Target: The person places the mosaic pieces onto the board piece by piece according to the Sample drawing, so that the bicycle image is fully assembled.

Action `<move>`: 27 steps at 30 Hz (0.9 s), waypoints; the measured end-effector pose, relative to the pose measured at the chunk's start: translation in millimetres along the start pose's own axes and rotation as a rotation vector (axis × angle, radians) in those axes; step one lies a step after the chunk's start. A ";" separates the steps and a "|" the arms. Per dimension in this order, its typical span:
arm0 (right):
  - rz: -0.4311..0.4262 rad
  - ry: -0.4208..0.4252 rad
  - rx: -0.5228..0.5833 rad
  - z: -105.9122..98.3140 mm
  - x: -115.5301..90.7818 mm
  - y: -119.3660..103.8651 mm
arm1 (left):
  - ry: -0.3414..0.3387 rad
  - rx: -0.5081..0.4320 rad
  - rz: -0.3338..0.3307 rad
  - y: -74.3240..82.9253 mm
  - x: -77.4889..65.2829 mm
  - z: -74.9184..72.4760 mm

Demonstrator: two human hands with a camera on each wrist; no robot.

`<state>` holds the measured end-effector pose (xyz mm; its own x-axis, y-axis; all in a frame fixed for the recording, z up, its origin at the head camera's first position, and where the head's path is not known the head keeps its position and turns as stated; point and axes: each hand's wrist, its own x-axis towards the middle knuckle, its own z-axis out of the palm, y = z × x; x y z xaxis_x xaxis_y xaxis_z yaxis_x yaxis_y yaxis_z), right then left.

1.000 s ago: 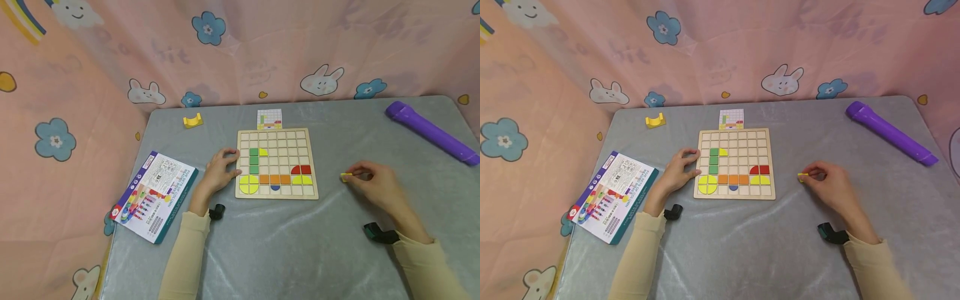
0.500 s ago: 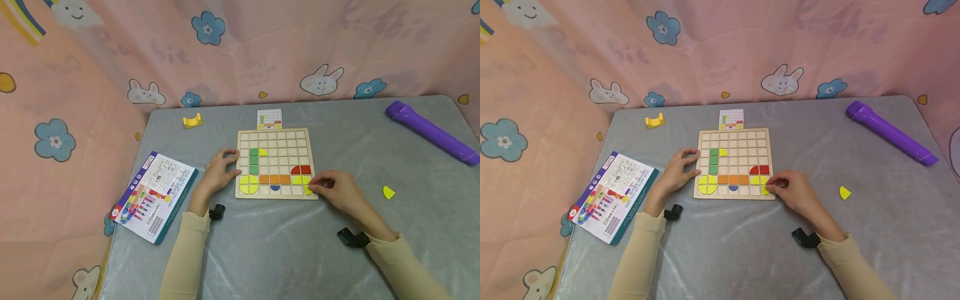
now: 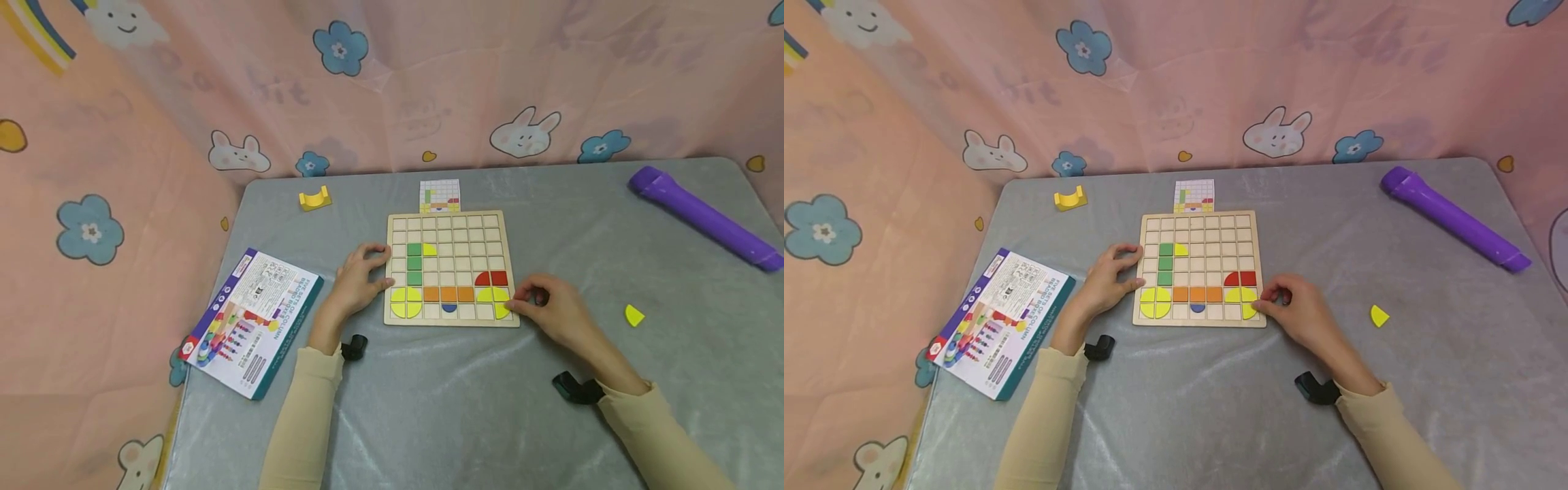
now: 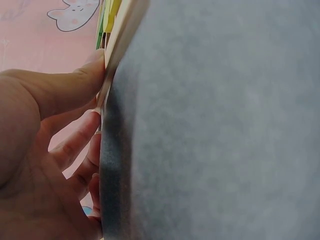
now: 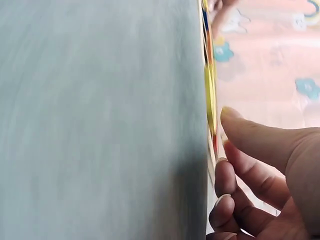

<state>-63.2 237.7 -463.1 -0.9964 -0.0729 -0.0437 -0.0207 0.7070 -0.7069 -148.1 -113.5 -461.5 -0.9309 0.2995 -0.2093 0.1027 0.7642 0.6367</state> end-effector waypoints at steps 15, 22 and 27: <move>0.032 0.128 -0.141 -73.0 -29.0 78.6 | 0.003 0.006 0.003 -0.7 0.1 1.5; 0.157 0.065 -0.258 -100.0 -46.7 97.8 | 0.002 0.011 -0.002 -1.2 -0.2 1.4; 0.187 0.038 -0.293 -102.4 -48.0 96.5 | -0.001 0.011 0.001 -0.5 -0.3 0.6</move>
<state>-25.8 381.4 -456.9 -0.9874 0.0990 -0.1231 0.1449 0.8781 -0.4559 -147.7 -113.7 -462.1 -0.9303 0.3009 -0.2096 0.1073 0.7699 0.6291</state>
